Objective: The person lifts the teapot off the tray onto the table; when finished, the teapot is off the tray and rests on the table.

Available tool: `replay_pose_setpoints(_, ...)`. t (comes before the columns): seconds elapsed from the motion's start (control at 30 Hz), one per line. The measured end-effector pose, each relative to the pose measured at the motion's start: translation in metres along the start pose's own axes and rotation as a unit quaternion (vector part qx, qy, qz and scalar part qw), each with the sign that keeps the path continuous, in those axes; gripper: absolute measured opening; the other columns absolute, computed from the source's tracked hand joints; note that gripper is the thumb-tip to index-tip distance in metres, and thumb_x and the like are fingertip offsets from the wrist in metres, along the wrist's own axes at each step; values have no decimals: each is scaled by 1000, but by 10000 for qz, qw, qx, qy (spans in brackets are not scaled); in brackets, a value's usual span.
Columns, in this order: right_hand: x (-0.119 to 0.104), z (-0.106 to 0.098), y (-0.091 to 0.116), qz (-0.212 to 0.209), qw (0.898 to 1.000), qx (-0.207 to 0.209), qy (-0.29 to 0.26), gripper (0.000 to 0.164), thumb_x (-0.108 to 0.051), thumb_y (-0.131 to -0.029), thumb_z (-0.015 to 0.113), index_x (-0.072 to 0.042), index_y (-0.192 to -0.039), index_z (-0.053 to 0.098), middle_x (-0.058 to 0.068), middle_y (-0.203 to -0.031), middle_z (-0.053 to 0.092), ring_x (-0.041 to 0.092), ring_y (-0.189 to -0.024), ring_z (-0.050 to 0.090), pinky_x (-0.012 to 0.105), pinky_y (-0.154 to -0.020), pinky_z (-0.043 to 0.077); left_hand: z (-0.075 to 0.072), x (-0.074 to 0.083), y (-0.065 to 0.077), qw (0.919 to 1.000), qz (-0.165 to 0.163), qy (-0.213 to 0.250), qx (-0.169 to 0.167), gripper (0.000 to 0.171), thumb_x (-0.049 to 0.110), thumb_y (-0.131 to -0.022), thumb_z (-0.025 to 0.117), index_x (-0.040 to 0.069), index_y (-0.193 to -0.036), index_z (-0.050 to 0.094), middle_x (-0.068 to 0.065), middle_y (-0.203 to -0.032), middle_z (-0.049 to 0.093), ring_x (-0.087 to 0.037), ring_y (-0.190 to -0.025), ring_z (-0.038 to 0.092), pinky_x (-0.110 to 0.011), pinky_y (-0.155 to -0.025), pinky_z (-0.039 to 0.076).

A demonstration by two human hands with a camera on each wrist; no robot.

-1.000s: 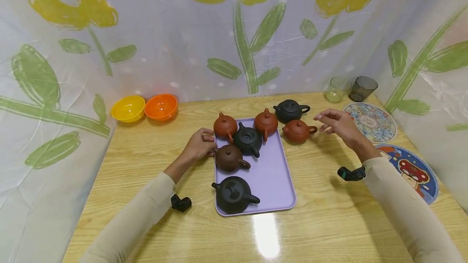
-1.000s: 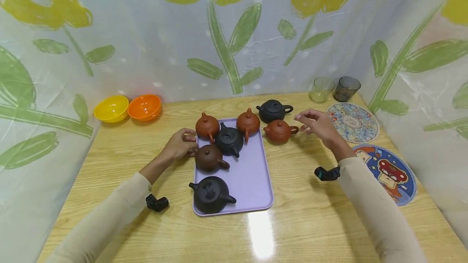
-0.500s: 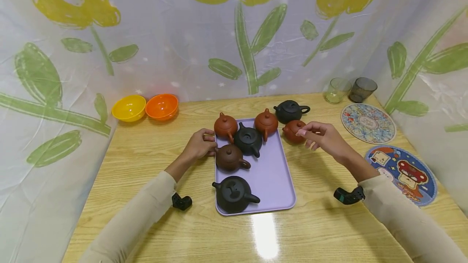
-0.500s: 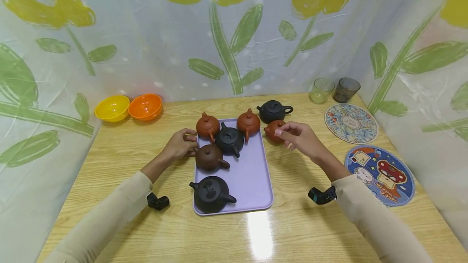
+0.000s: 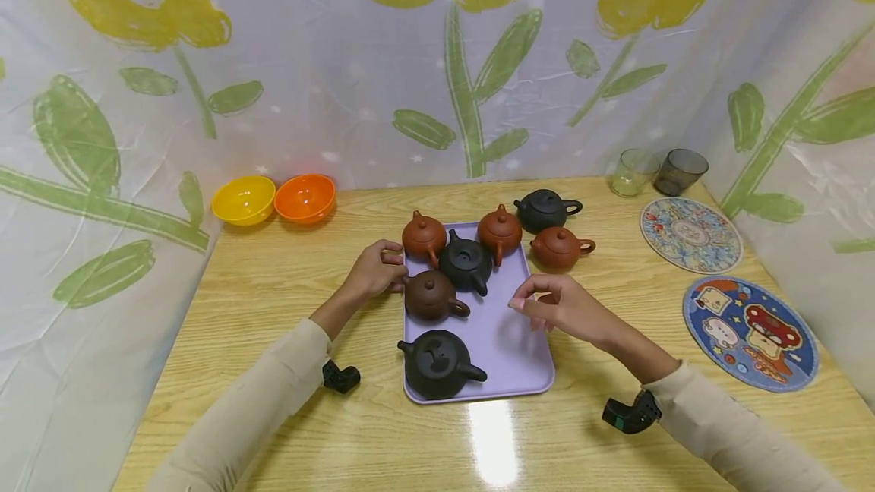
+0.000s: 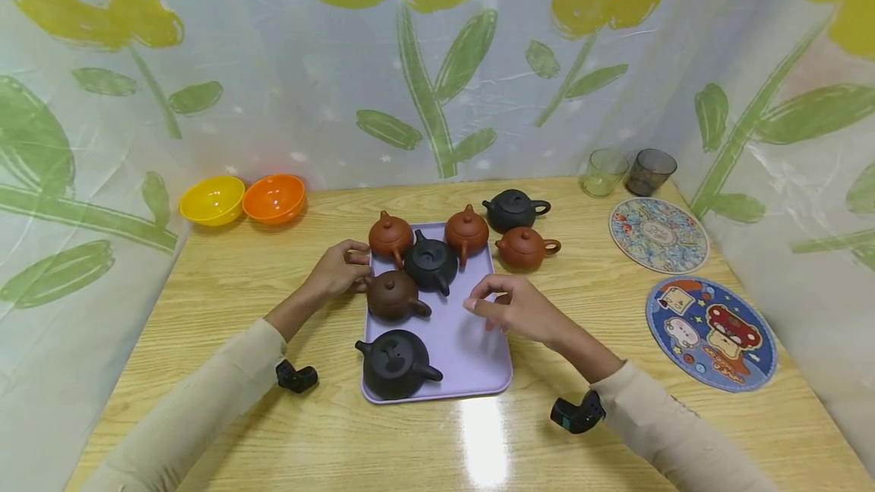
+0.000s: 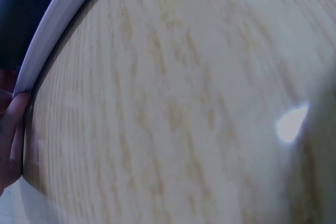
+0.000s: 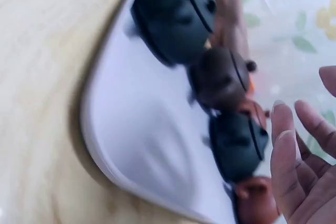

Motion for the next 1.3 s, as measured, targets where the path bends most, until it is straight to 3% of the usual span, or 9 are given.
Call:
replay_pose_setpoints(0.13, 0, 21, 1, 32, 9995, -313, 11, 24, -24, -96, 66, -1, -103, 69, 11, -98, 64, 22, -68, 65, 33, -56, 54, 0, 1, 0, 10000, 6, -26, -3, 50, -4, -90, 63, -3, -137, 48, -21, -117, 58, -15, -72, 64, -28, -62, 62)
replay_pose_setpoints(0.3, 5, 44, 1, 189, 9978, -615, -137, 23, -25, -96, 67, -3, -101, 70, 15, -96, 65, 22, -68, 65, 31, -55, 53, 0, 2, -1, 10000, 14, -47, 1, 50, -3, -90, 63, -2, -138, 48, -21, -118, 58, -15, -73, 64, -28, -62, 62)
replay_pose_setpoints(0.5, 13, 67, 1, 384, 9959, -790, -208, 21, -28, -95, 68, -7, -96, 71, 7, -91, 66, 21, -66, 64, 26, -53, 49, 1, 2, -1, 10000, 12, -47, -17, 49, -3, -91, 63, -3, -137, 47, -18, -115, 58, -15, -74, 64, -29, -63, 63)
replay_pose_setpoints(0.8, 17, 102, 5, 584, 9916, -1143, -138, 29, -33, -94, 69, -5, -87, 71, 3, -67, 61, 14, -54, 56, 22, -47, 38, 1, 0, -1, 9999, 39, -114, 14, 49, -3, -91, 63, -2, -137, 48, -19, -115, 58, -15, -76, 64, -29, -65, 63)
replay_pose_setpoints(1.3, 10, 114, 6, 553, 9896, -1315, 194, 44, -36, -97, 65, 2, -76, 68, 0, -57, 53, 11, -48, 50, 21, -47, 38, 0, 0, 0, 9999, 60, -126, 47, 50, -4, -90, 63, -2, -138, 47, -20, -116, 58, -15, -72, 65, -30, -64, 63)
Point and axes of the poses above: each hand's wrist, its own y-axis away from the middle knuckle, its own z-axis out of the palm, x = y × z, the point moved 9 cm from there along -y, towards the middle knuckle
